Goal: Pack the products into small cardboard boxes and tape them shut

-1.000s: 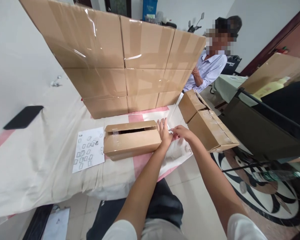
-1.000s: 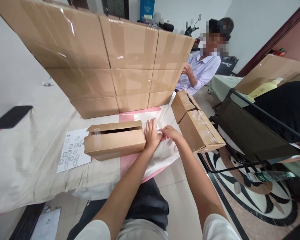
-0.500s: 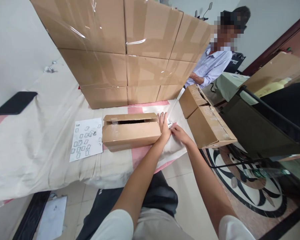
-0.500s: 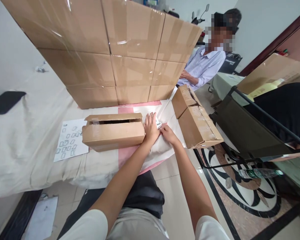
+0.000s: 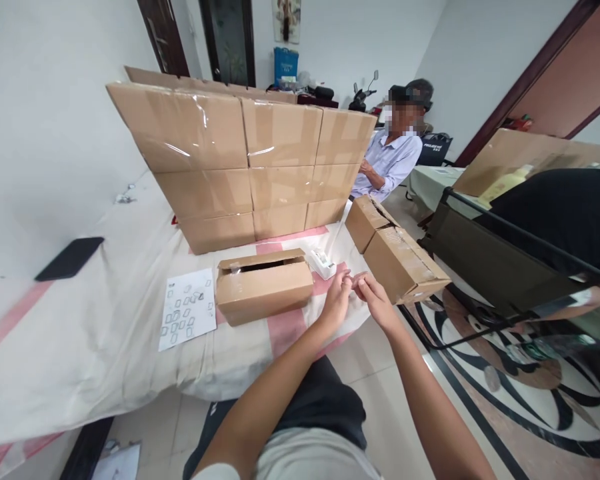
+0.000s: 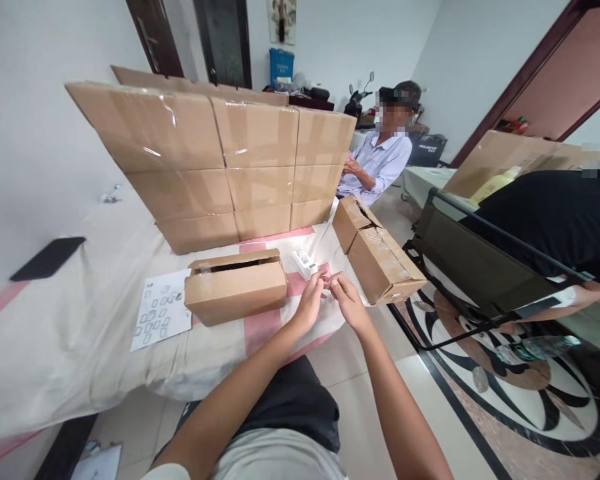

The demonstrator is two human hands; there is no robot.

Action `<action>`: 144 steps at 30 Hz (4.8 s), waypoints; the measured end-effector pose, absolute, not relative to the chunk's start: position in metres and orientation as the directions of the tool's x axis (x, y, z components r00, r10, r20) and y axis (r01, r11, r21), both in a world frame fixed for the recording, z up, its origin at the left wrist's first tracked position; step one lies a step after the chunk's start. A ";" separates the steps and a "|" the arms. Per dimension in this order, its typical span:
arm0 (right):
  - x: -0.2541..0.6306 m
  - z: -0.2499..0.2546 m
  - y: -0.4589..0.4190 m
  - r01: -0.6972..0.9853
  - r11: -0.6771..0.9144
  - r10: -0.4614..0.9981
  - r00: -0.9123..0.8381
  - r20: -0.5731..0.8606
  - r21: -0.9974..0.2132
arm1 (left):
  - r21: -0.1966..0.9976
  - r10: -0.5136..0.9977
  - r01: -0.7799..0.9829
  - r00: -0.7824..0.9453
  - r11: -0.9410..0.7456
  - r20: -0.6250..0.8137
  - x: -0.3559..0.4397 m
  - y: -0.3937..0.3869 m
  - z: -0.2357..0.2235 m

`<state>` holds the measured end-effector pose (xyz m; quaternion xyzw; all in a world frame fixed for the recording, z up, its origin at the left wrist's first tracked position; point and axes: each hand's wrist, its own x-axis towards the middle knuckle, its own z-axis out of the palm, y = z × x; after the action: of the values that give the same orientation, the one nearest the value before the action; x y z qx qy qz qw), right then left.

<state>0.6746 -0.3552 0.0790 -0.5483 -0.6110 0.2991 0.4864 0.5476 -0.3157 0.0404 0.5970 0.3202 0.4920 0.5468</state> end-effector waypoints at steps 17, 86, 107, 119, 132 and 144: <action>0.554 0.139 -0.343 0.795 0.499 0.780 -0.238 0.579 -0.345 | 0.681 0.649 0.279 -0.210 -0.677 0.731 0.373 -0.363 0.090; 0.487 0.071 -0.322 0.661 0.708 0.608 -0.392 0.691 -0.248 | 0.860 0.827 0.502 -0.521 0.097 0.211 0.152 -0.272 0.037; 0.509 0.109 -0.291 0.852 0.487 0.807 -0.356 0.471 -0.191 | 0.642 0.923 0.670 0.201 -0.374 0.328 0.272 -0.248 0.120; 0.509 0.107 -0.292 0.840 0.492 0.816 -0.354 0.457 -0.228 | 0.947 0.990 0.300 0.051 0.113 -0.134 0.272 -0.233 0.100; 0.514 0.108 -0.297 0.760 0.582 0.695 -0.279 0.663 -0.289 | 0.940 0.968 0.254 0.045 0.228 -0.247 0.277 -0.235 0.115; 0.554 0.019 -0.280 0.425 0.577 0.594 0.368 0.715 -0.698 | 0.983 0.993 0.172 -0.111 0.058 -0.039 0.251 -0.242 0.112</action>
<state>0.5537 -0.2799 0.0188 -0.4559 -0.5586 0.0614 0.6901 0.2508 -0.2418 0.1123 0.5021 0.5802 0.4678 0.4386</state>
